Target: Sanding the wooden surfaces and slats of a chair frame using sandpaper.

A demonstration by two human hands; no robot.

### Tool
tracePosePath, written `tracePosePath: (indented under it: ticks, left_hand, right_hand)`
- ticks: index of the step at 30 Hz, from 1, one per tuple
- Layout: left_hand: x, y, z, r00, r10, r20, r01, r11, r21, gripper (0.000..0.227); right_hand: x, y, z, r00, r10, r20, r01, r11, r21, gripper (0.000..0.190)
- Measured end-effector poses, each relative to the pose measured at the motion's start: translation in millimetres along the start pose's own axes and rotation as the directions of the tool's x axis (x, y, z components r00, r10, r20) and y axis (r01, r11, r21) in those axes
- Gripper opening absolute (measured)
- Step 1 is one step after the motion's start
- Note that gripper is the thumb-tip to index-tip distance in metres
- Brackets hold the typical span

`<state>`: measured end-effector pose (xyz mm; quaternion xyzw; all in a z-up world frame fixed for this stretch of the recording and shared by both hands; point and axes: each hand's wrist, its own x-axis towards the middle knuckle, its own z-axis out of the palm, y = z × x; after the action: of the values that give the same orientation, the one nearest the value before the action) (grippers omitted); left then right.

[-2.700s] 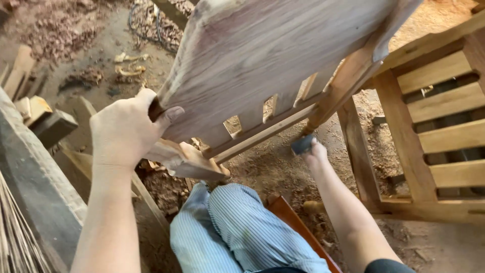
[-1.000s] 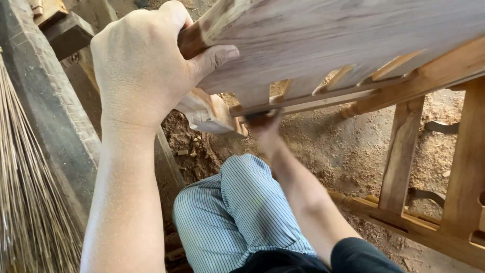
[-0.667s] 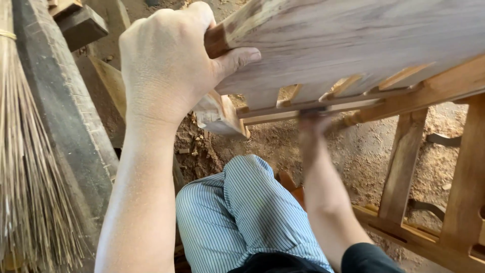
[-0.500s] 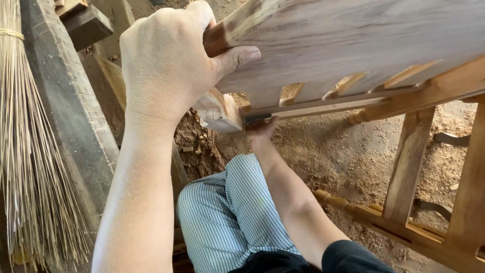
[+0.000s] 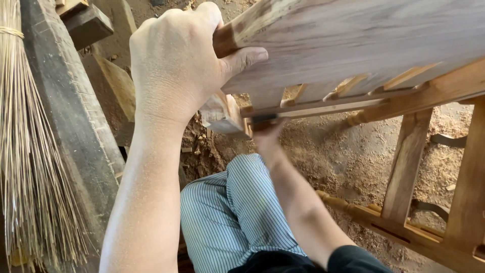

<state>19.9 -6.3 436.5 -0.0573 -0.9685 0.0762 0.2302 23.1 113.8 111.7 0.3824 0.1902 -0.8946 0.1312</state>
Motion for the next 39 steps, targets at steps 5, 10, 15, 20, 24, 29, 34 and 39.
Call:
tracePosePath:
  ticks: [5,10,15,20,24,29,34,39]
  left_hand:
    - [-2,4,-4,0.998,-0.005,0.063,0.006,1.0,-0.013,0.073]
    - [-7,7,-8,1.0,-0.003,-0.024,0.003,1.0,-0.021,0.07]
    - [-8,6,-5,0.998,0.004,-0.061,-0.004,1.0,-0.005,0.07]
    - [-4,9,-11,0.994,-0.046,0.095,0.051,0.997,-0.05,0.071]
    - [-9,9,-11,1.0,-0.006,-0.027,0.005,1.0,-0.023,0.068]
    - [-10,11,-13,1.0,-0.019,-0.005,0.019,0.999,-0.032,0.069]
    - [-11,9,-14,0.999,-0.022,0.028,0.022,0.999,-0.025,0.069]
    - [-7,11,-19,0.986,-0.052,0.155,0.059,0.998,-0.036,0.07]
  right_hand:
    - [97,-7,-94,0.531,-0.003,0.847,-0.244,0.957,0.157,0.073]
    - [-6,-126,-10,0.721,-0.246,0.648,0.451,0.877,-0.168,0.071]
    - [116,-64,-90,0.95,-0.229,0.213,0.242,0.97,-0.035,0.055]
    - [87,25,-68,0.728,0.067,0.682,-0.115,0.993,0.026,0.06]
    - [95,-52,-86,0.817,0.032,0.575,-0.035,0.999,-0.006,0.038]
    - [37,-177,-47,1.0,-0.026,-0.015,0.03,0.893,0.45,0.047]
    - [128,-116,-122,0.815,-0.417,0.404,0.406,0.906,0.116,0.038]
    - [-17,-49,5,0.995,0.09,-0.031,-0.088,0.994,0.063,0.046]
